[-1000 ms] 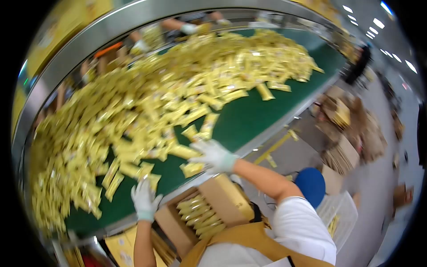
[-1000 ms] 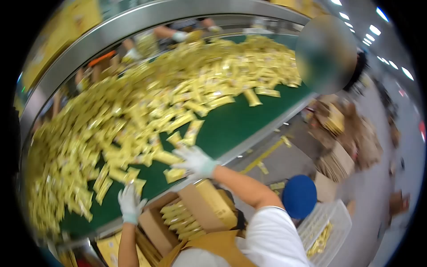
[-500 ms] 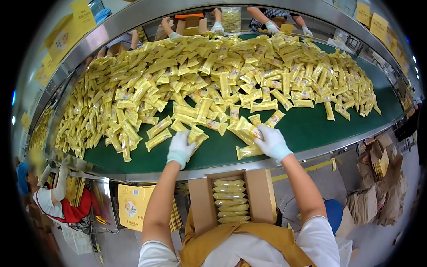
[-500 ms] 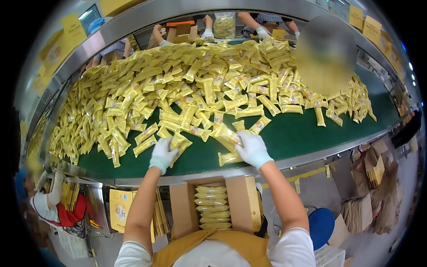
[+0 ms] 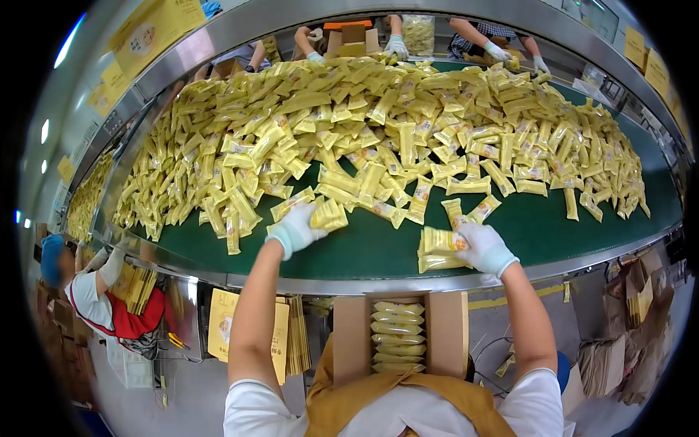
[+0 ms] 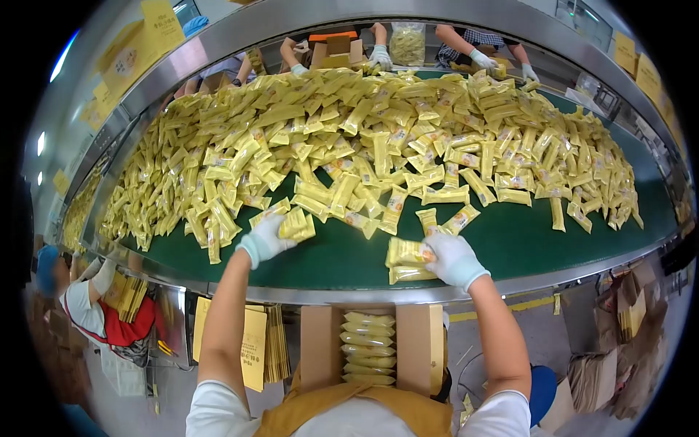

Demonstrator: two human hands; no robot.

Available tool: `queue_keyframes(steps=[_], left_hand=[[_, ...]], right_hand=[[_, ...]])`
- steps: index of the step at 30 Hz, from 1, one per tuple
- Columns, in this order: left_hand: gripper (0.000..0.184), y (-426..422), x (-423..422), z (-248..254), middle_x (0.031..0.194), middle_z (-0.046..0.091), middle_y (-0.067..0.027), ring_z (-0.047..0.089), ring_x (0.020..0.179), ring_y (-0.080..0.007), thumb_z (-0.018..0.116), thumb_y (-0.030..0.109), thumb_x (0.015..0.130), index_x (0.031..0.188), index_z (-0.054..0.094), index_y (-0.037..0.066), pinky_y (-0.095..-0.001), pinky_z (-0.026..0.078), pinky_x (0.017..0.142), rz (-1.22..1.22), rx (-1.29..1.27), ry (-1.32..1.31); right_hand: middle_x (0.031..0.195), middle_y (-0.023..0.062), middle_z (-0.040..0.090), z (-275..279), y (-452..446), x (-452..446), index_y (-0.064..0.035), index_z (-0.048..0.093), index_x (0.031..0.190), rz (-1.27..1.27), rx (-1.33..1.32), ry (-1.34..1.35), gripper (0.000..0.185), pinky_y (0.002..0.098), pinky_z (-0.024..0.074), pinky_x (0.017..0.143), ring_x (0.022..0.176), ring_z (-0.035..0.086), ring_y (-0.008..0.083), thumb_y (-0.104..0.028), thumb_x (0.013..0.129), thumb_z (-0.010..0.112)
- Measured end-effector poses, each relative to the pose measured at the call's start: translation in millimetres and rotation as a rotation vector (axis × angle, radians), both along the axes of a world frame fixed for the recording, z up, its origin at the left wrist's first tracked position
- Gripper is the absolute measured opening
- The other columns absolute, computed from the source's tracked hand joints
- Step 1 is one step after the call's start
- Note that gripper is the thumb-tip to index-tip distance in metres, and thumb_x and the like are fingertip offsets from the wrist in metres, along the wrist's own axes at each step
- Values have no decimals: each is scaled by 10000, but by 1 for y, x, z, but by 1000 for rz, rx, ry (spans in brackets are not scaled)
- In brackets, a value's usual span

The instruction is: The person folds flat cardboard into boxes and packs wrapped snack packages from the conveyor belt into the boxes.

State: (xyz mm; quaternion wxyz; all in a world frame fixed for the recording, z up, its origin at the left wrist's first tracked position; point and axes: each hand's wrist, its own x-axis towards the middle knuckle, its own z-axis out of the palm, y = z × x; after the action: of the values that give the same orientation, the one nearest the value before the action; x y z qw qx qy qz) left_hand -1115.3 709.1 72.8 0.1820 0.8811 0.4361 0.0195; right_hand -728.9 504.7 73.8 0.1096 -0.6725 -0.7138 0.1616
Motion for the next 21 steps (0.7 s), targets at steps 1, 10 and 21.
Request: queue_keyframes(steps=[1, 10, 21], left_hand=[[675, 7, -1, 12, 1198, 632, -237, 575, 1157, -406, 787, 410, 807, 1283, 592, -26, -430, 452, 1021, -33, -40, -74], [507, 31, 28, 2, 1067, 733, -179, 708, 967, -285, 778, 393, 816, 1122, 686, -1, -371, 557, 863, 546, -29, -75], [500, 22, 55, -44, 1181, 694, -184, 693, 1077, -345, 791, 254, 810, 1226, 567, 92, -434, 558, 909, 635, 33, 194]], right_hand=[[979, 159, 687, -12, -3, -1, -98, 653, 1067, -7, -78, -46, 350, 434, 519, 867, 971, 658, 369, -214, 765, 788], [990, 122, 721, -40, -8, -17, -144, 677, 1124, 29, -79, -244, 447, 399, 503, 868, 951, 684, 303, -241, 715, 827], [849, 67, 703, -73, -29, -4, -130, 683, 967, 15, 511, -258, 195, 394, 477, 790, 838, 668, 250, -167, 775, 680]])
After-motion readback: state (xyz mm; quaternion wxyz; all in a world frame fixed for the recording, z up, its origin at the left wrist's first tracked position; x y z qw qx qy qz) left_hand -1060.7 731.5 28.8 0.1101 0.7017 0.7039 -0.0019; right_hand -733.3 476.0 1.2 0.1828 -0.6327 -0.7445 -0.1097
